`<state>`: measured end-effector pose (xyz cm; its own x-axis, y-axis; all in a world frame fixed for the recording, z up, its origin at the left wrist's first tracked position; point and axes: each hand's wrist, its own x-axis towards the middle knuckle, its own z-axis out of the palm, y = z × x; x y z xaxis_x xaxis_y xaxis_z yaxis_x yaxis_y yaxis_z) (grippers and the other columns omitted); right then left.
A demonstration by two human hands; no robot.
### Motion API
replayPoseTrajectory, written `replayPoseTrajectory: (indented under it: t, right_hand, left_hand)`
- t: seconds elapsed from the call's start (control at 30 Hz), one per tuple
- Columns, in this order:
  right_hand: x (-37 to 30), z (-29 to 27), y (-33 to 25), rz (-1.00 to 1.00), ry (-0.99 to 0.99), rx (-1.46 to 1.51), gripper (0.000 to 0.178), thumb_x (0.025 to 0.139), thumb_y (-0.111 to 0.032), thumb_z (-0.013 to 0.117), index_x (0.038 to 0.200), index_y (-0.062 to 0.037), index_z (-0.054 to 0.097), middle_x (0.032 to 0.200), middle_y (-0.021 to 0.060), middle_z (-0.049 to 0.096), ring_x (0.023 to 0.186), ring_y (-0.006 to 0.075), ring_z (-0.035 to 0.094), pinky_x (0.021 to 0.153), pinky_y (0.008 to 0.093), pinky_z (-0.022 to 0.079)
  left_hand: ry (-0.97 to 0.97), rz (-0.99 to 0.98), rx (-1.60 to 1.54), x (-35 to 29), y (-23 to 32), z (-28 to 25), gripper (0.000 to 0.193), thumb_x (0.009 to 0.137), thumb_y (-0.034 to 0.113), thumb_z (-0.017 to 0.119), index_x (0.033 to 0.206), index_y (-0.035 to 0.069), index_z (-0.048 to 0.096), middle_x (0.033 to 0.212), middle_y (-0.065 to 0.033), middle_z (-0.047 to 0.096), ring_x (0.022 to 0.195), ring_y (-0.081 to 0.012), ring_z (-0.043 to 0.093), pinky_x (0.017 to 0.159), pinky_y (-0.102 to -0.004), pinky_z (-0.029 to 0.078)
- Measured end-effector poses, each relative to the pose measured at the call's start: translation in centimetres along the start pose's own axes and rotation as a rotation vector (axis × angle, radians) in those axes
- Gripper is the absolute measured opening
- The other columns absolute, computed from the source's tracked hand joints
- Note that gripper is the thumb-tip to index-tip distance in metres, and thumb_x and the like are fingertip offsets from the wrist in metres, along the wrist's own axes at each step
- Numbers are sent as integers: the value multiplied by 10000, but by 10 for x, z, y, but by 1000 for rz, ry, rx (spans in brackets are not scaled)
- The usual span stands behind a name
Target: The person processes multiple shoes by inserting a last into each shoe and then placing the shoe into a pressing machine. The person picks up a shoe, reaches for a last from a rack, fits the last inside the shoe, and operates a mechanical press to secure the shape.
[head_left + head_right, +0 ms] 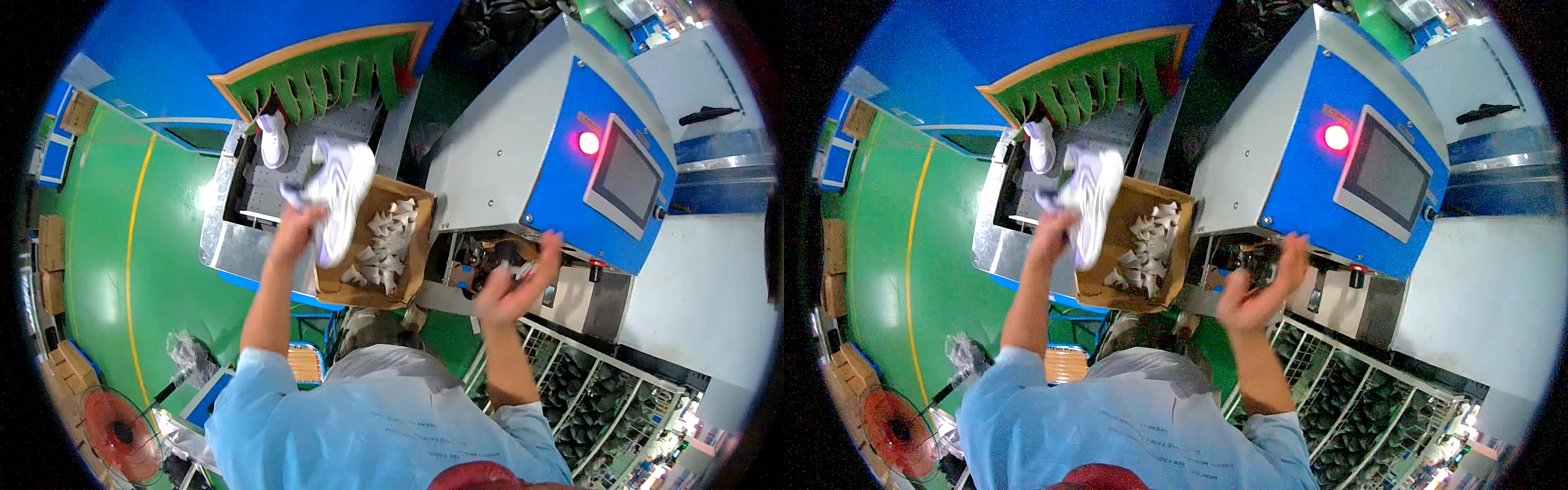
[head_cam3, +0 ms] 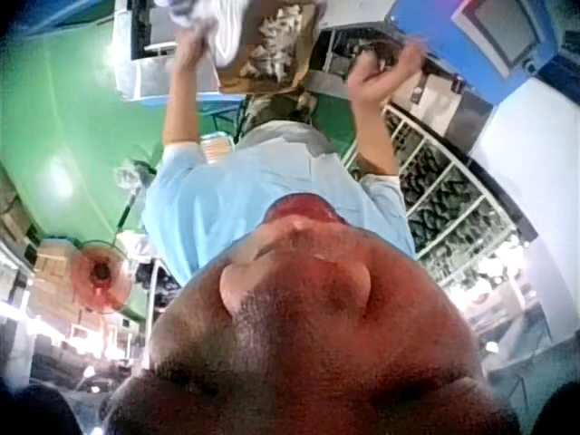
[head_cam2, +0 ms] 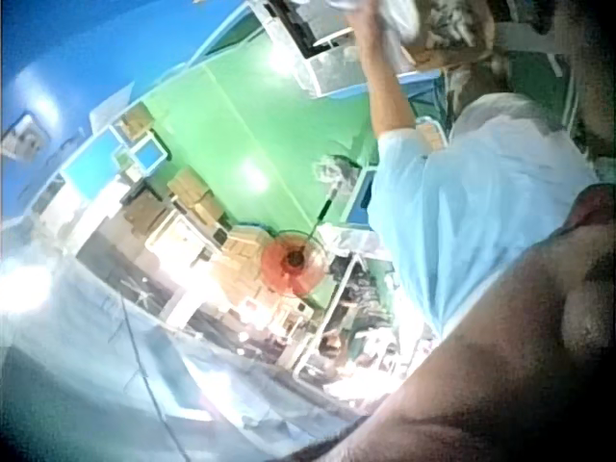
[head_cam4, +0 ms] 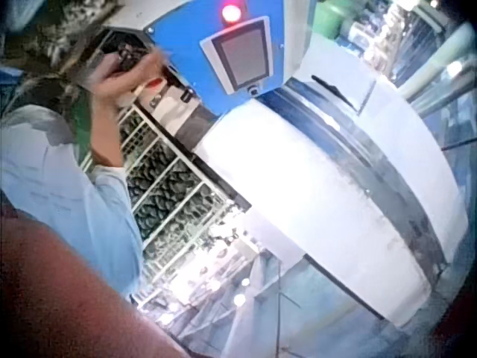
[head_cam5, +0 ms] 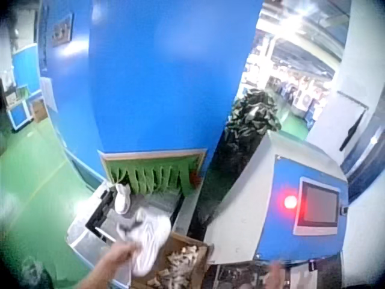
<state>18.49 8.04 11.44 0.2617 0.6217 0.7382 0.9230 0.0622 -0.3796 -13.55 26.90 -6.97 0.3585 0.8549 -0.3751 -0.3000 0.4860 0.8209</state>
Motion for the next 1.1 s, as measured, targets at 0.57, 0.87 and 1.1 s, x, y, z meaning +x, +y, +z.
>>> replayPoseTrajectory:
  t: [0.57, 0.87, 1.1]
  right_hand:
    - [-99, -123, 4, 179, -326, 303, 1136, 689, -211, 828, 1585, 33, 175, 1389, 325, 532, 1185, 471, 617, 983, 457, 519]
    - [-231, -176, 113, 1453, 6, 1999, 714, 776, -144, 595, 1444, 62, 449, 1343, 236, 607, 1153, 364, 662, 1026, 466, 544]
    - [-220, -206, 106, 1341, -544, 1511, 1025, 716, -126, 774, 1595, -16, 258, 1565, 136, 417, 1441, 253, 411, 1203, 387, 284]
  left_hand:
    - [90, 570, 1011, -209, -84, 273, 310, 976, 295, 571, 1036, -9, 588, 990, -245, 645, 844, -458, 637, 740, -525, 518]
    - [8, -345, -162, -236, -134, 290, 328, 1046, 294, 526, 889, 23, 625, 799, -119, 681, 700, -260, 667, 671, -422, 538]
    - [-488, -685, 275, -224, -150, 278, 591, 1000, 413, 645, 1335, -66, 556, 1242, -157, 644, 1067, -211, 653, 901, -381, 552]
